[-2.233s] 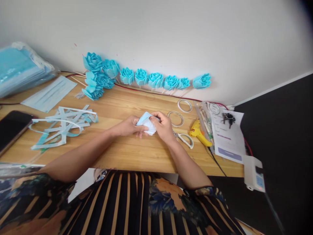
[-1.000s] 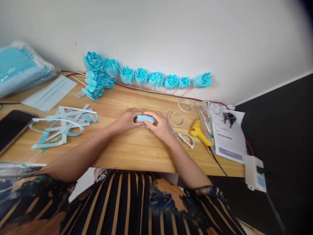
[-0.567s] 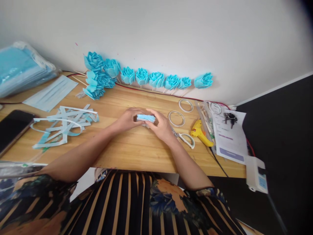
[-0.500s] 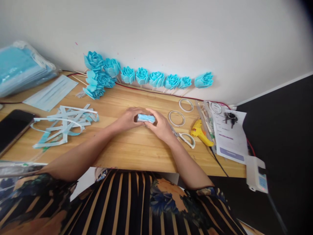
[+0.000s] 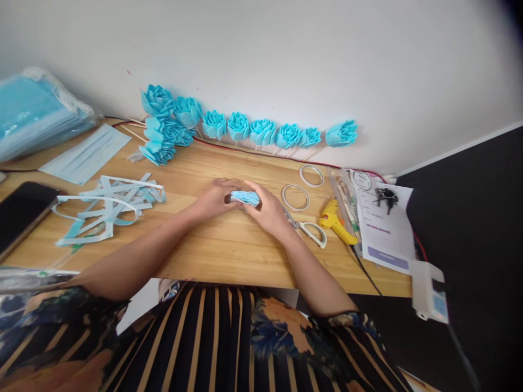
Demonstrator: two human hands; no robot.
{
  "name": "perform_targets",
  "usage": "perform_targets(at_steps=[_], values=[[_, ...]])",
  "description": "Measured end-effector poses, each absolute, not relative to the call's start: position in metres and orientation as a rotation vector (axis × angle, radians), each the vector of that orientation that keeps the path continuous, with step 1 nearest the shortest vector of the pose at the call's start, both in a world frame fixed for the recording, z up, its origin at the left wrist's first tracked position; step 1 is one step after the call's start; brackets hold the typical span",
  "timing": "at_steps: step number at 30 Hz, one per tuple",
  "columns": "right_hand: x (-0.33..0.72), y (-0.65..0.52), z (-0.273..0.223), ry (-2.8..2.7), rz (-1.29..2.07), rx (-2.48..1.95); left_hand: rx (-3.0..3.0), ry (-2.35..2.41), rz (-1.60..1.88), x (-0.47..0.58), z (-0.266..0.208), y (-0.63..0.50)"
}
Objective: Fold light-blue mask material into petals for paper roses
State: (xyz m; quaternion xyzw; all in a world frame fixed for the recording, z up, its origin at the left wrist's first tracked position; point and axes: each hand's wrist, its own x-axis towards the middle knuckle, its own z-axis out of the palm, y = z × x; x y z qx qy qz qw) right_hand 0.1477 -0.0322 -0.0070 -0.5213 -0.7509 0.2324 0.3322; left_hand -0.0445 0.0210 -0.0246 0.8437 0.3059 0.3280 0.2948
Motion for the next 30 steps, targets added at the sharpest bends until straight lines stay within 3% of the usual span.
perform_targets(at_steps=[4, 11, 16, 23, 27, 30], values=[[0.147, -0.032, -0.005, -1.758, 0.717, -1.444, 2.055, 0.869, 0.870, -0.043, -0.019, 0.017], [0.144, -0.030, -0.004, -1.235, 1.281, -1.151, 1.471, 0.854, 0.831, -0.041, -0.002, 0.008], [0.143, -0.029, -0.007, -1.071, 1.415, -1.129, 1.366, 0.815, 0.826, -0.041, 0.003, 0.006], [0.145, -0.030, -0.010, -1.228, 1.101, -1.197, 1.317, 0.833, 0.849, -0.038, -0.006, 0.011], [0.147, -0.033, -0.006, -1.405, 0.695, -1.305, 1.313, 0.915, 1.042, -0.039, -0.011, 0.014], [0.148, -0.035, -0.002, -1.547, 0.340, -1.318, 1.325, 0.892, 0.959, -0.041, -0.009, 0.010]])
